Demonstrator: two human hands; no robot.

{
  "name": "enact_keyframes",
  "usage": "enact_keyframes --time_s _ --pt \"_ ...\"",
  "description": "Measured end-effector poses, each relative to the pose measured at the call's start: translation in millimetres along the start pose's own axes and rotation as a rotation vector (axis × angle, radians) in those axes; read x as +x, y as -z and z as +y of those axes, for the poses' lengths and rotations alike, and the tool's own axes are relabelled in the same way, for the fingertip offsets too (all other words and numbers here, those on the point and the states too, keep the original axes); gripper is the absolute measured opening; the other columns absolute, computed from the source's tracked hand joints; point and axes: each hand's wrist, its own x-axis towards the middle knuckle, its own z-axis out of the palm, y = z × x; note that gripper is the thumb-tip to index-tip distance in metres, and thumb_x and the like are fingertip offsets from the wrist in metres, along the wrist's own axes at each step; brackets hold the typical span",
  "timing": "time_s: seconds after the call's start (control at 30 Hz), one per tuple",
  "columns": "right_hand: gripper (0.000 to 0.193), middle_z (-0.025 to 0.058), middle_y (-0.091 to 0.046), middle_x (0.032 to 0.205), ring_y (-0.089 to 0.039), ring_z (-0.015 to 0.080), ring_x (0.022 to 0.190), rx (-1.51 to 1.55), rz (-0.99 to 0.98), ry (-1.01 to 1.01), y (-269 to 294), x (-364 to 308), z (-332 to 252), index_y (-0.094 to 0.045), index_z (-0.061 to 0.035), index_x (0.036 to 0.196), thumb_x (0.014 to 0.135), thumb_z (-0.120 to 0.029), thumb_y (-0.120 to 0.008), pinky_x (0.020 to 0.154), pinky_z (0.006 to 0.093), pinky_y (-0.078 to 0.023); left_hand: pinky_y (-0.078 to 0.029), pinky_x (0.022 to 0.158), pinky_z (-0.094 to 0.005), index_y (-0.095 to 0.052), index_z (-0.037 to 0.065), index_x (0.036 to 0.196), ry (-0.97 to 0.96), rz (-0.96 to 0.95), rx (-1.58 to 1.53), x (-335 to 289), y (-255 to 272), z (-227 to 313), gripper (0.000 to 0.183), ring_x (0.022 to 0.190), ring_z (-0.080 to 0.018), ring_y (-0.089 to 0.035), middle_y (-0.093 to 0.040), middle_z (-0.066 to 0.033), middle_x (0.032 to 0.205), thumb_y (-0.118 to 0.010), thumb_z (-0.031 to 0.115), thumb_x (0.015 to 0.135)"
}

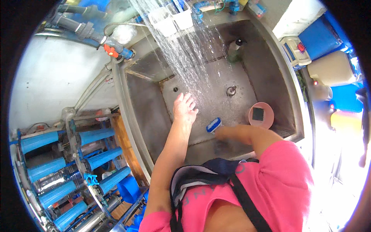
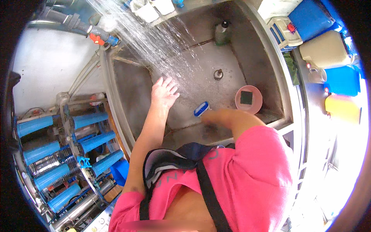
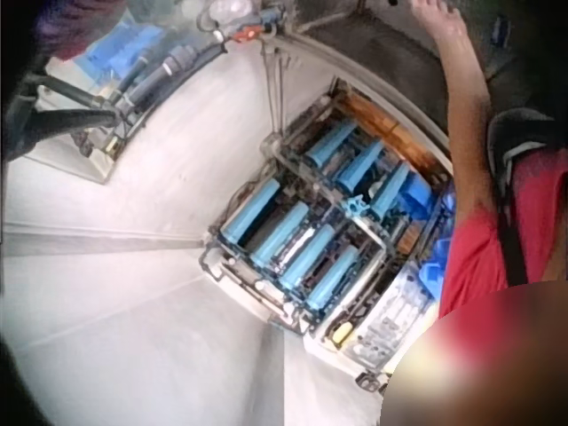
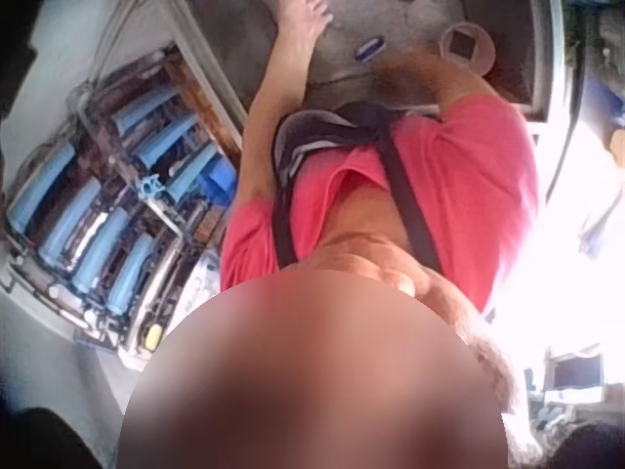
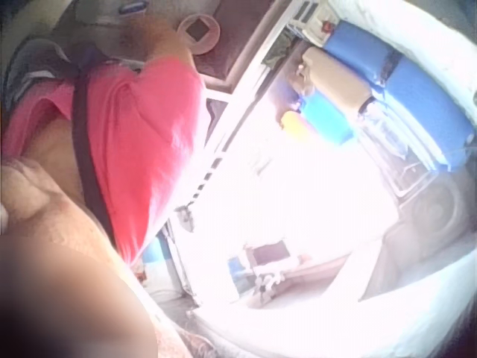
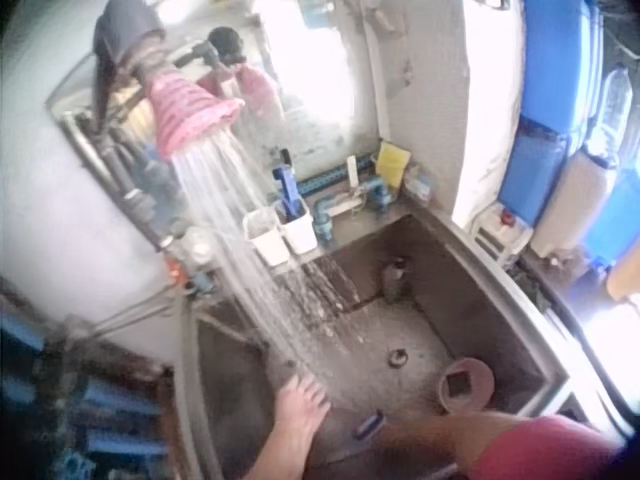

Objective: The person scrubs a stainless steel sink with a sponge and rinses it with water. Then the person mops the tiled floor using a blue mop.

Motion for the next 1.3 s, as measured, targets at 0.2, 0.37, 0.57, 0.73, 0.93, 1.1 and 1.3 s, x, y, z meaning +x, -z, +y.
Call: enact_keyframes --time_s 0.2,0.37,0.57,0.73,0.93,1.1,1.3 --pt "0.046 0.0191 -0.053 0.122 -0.052 0.0337 0.114 0.044 0.243 -0.151 -6.7 28.5 48.2 -0.044 -0.0118 0.13 0.085 -0.02 -0.048 0.095 0.0503 -0.04 -0.009 0.112 -0.0469 -0.024 -0.001 0.142 -0.021 -0.147 -0.082 -17.0 13.5 -7.2 0.058 0.138 -0.0343 -0.019 -0.021 -0.0199 0.149 -0.031 0.035 0.097" --pt "0.066 0.0197 -0.054 0.119 -0.05 0.035 0.116 0.401 0.497 -0.68 11.1 10.5 123.0 -0.035 -0.0071 0.135 0.08 -0.03 -0.061 0.09 0.048 -0.045 -0.021 0.109 -0.0457 -0.035 0.001 0.137 -0.008 -0.259 -0.086 -4.5 15.5 -12.3 0.052 0.132 -0.0328 -0.031 -0.033 -0.0176 0.143 -0.045 0.029 0.094" --pt "0.054 0.023 -0.053 0.12 -0.05 0.0362 0.116 0.726 0.727 -1.031 -28.1 37.0 137.5 -0.039 0.0011 0.128 0.083 -0.024 -0.054 0.093 0.0437 -0.043 -0.03 0.103 -0.0453 -0.042 0.001 0.13 -0.032 -0.183 -0.161 -7.4 26.6 -11.1 0.045 0.125 -0.0324 -0.038 -0.039 -0.0169 0.138 -0.048 0.025 0.093" --pt "0.049 0.0215 -0.055 0.121 -0.05 0.0376 0.114 0.33 0.774 -0.642 -57.5 135.3 127.8 -0.046 -0.0017 0.129 0.086 -0.023 -0.052 0.097 0.0413 -0.041 -0.026 0.107 -0.0437 -0.04 -0.001 0.134 -0.03 -0.146 -0.082 -6.3 19.4 -26.1 0.049 0.127 -0.0328 -0.038 -0.042 -0.0178 0.137 -0.043 0.028 0.095" --pt "0.032 0.0211 -0.064 0.091 -0.061 0.0382 0.092 0.49 0.704 -0.94 -65.0 28.1 181.0 -0.051 -0.0076 0.119 0.089 -0.017 -0.045 0.081 0.0491 -0.048 -0.036 0.099 -0.0377 -0.048 0.0 0.127 -0.117 -0.15 -0.015 -20.5 53.4 -12.7 0.047 0.121 -0.0254 -0.047 -0.05 -0.015 0.13 -0.057 0.027 0.09" --pt "0.033 0.0231 -0.063 0.094 -0.061 0.0398 0.09 0.068 0.055 -0.207 -52.3 -27.5 82.2 -0.046 -0.0057 0.123 0.094 -0.015 -0.034 0.085 0.0495 -0.045 -0.042 0.09 -0.031 -0.058 0.001 0.116 -0.386 0.063 0.193 -61.9 98.1 6.6 0.04 0.103 -0.0189 -0.059 -0.064 -0.0104 0.109 -0.064 0.025 0.085" --pt "0.019 0.0134 -0.064 0.097 -0.062 0.0333 0.093 0.037 0.111 0.115 -4.6 92.7 -30.1 -0.057 -0.0085 0.1 0.087 -0.017 -0.046 0.077 0.0471 -0.049 -0.043 0.084 -0.0277 -0.061 0.001 0.111 -0.444 0.192 0.214 -93.1 130.5 7.7 0.036 0.096 -0.0153 -0.061 -0.066 -0.0086 0.104 -0.066 0.022 0.083"
